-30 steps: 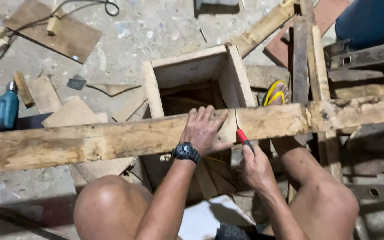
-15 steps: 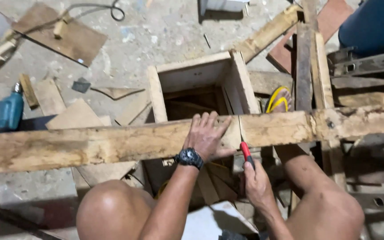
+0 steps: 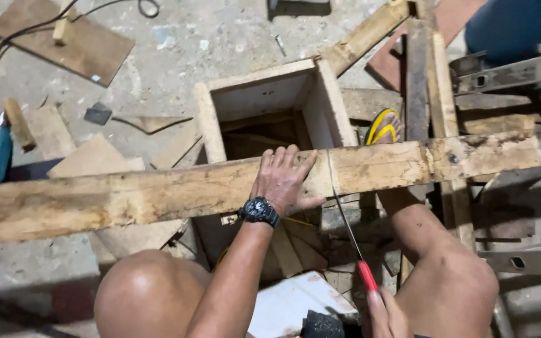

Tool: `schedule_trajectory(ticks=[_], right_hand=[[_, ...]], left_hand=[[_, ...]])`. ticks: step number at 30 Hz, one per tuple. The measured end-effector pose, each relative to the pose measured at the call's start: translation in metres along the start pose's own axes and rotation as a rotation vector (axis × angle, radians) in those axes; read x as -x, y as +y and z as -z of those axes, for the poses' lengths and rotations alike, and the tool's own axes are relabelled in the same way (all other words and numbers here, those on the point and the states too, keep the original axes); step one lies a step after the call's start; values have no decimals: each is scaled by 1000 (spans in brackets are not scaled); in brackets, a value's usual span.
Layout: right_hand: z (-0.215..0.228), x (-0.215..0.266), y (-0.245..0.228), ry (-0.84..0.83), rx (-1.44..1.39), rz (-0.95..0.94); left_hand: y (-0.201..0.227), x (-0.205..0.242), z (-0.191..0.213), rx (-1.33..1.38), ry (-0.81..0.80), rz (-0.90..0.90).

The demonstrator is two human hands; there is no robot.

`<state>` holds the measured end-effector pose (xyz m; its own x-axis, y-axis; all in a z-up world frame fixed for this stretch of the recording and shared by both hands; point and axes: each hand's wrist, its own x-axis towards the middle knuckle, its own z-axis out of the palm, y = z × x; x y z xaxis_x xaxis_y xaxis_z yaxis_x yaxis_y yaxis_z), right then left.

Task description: A person uses a small hand saw to cut through a wooden plank while sitting on the floor.

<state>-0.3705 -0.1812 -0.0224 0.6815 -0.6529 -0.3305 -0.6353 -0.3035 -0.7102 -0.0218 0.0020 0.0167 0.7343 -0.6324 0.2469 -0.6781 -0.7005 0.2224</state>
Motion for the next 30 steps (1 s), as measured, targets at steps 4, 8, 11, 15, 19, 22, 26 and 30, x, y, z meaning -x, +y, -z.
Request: schedule_trajectory(ticks=[4, 8, 11, 15, 19, 22, 26, 30], right_hand=[[-34, -56, -170, -254, 21, -35], [-50, -80, -201, -220, 61, 77], [-38, -54, -185, -256, 67, 62], [-10, -5, -52, -175, -4, -37], [2, 4, 26, -134, 202, -72], [-22, -31, -136, -240, 41, 5], [-58, -77, -171, -166, 40, 189], [-37, -54, -185, -254, -19, 54]], left_hand=[[0, -1, 2, -1, -25, 23], [0, -1, 3, 3, -7, 22], [-1, -3, 5, -26, -16, 10], [1, 1, 7, 22, 42, 9], [0, -3, 8, -8, -40, 22], [1, -1, 7, -5, -2, 12], [1, -2, 11, -14, -18, 9], [4, 0, 14, 12, 64, -1]])
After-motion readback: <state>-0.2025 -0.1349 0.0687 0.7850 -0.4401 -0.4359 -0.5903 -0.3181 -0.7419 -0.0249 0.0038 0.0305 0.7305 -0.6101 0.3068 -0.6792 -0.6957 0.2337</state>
